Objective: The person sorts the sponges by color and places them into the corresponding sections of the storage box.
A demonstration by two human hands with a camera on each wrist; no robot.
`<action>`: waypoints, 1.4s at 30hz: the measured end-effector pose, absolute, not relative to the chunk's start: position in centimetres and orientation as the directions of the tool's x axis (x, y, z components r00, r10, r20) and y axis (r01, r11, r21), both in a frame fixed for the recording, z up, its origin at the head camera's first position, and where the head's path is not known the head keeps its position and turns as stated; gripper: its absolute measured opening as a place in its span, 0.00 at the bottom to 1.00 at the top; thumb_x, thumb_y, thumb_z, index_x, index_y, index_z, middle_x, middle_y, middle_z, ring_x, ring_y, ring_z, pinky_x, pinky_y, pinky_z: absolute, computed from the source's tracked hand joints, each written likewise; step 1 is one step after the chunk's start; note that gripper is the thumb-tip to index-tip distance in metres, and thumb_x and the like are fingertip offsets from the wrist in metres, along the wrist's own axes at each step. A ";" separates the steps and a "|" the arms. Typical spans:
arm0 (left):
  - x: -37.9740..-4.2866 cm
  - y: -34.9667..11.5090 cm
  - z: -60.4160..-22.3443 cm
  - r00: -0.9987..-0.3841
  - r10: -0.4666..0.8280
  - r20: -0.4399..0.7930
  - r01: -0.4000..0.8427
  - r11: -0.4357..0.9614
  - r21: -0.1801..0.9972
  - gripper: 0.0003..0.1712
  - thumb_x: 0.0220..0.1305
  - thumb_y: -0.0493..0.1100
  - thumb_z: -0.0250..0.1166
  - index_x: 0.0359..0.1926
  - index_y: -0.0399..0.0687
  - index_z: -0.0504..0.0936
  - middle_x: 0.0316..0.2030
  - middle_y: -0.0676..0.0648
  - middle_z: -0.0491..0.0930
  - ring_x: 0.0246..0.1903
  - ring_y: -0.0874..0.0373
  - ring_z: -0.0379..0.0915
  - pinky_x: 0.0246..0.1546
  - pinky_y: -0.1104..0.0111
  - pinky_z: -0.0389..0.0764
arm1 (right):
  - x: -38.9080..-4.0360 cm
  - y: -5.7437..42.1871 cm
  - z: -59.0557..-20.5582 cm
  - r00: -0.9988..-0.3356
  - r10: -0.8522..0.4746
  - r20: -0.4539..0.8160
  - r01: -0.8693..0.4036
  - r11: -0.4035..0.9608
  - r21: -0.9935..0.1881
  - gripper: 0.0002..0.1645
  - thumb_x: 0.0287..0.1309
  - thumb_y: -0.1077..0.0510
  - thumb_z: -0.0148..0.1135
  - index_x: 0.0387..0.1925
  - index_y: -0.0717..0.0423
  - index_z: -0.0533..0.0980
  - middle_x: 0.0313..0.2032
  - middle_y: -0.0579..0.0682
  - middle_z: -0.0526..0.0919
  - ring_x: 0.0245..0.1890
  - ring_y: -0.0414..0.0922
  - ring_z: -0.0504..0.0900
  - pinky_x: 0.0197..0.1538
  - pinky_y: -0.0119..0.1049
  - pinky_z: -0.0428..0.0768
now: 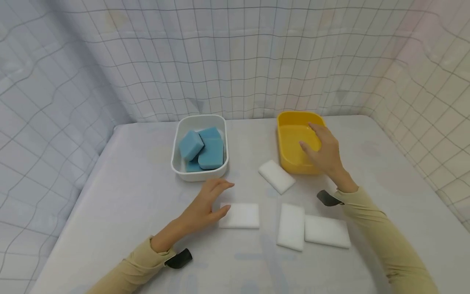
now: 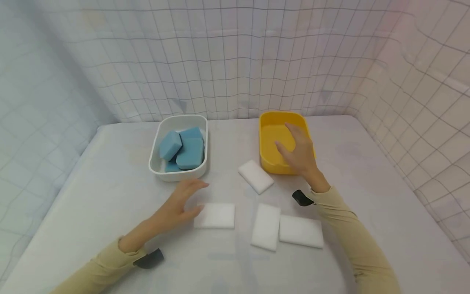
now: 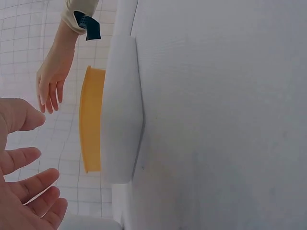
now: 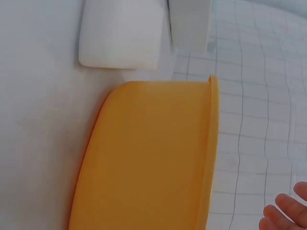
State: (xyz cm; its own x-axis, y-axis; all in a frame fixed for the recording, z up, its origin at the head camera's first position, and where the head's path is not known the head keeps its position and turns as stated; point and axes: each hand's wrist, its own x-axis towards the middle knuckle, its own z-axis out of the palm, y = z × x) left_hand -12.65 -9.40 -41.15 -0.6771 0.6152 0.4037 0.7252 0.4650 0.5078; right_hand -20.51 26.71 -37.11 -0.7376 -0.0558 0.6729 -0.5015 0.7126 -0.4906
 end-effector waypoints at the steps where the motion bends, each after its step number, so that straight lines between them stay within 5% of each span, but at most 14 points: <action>1: -12.6 -9.4 -41.2 -0.674 0.622 0.399 0.728 0.465 0.504 0.29 0.58 0.39 0.64 0.61 0.47 0.68 0.56 0.47 0.67 0.57 0.55 0.58 0.56 0.60 0.71 | -20.5 27.1 -37.1 -0.724 -0.037 0.689 -0.498 0.719 -0.484 0.32 0.49 0.63 0.65 0.56 0.71 0.70 0.52 0.68 0.77 0.51 0.61 0.74 0.55 0.55 0.75; 9: -12.7 -9.2 -41.7 -0.657 0.655 0.372 0.740 0.469 0.482 0.28 0.57 0.40 0.64 0.59 0.45 0.70 0.56 0.48 0.68 0.58 0.54 0.58 0.56 0.59 0.71 | -20.2 29.6 -37.9 -0.735 0.174 0.656 -0.394 0.678 -0.621 0.29 0.52 0.66 0.63 0.57 0.69 0.70 0.53 0.67 0.76 0.55 0.58 0.73 0.59 0.42 0.76; 19: -12.7 -9.3 -42.2 -0.634 0.733 0.245 0.743 0.491 0.455 0.29 0.58 0.45 0.66 0.60 0.47 0.71 0.56 0.47 0.69 0.59 0.54 0.61 0.59 0.60 0.72 | -20.2 30.9 -39.3 -0.851 0.419 0.315 -0.117 0.433 -0.894 0.31 0.62 0.61 0.52 0.65 0.64 0.60 0.61 0.63 0.67 0.63 0.55 0.67 0.69 0.48 0.67; 30: -12.5 -9.7 -41.5 -0.612 0.777 0.150 0.745 0.502 0.438 0.35 0.56 0.49 0.68 0.63 0.48 0.67 0.58 0.46 0.68 0.59 0.53 0.62 0.58 0.60 0.73 | -20.7 32.1 -40.8 -0.921 0.374 0.104 0.037 0.350 -0.936 0.35 0.68 0.52 0.45 0.71 0.59 0.51 0.70 0.59 0.59 0.70 0.53 0.59 0.73 0.44 0.60; 36: -12.5 -9.9 -41.6 -0.594 0.796 0.114 0.755 0.503 0.421 0.34 0.55 0.50 0.69 0.61 0.49 0.70 0.53 0.49 0.68 0.51 0.58 0.61 0.51 0.66 0.74 | -20.9 32.0 -41.3 -0.935 0.353 -0.021 0.087 0.173 -0.981 0.36 0.68 0.53 0.44 0.72 0.61 0.48 0.72 0.59 0.51 0.72 0.50 0.55 0.75 0.40 0.56; 42: -12.4 -10.0 -41.4 -0.594 0.801 0.075 0.743 0.511 0.432 0.37 0.53 0.50 0.70 0.62 0.49 0.69 0.50 0.50 0.67 0.49 0.59 0.59 0.48 0.68 0.73 | -21.0 32.1 -42.0 -0.929 0.354 -0.108 0.117 0.003 -0.993 0.34 0.68 0.54 0.47 0.71 0.57 0.52 0.71 0.54 0.56 0.56 0.34 0.68 0.68 0.27 0.67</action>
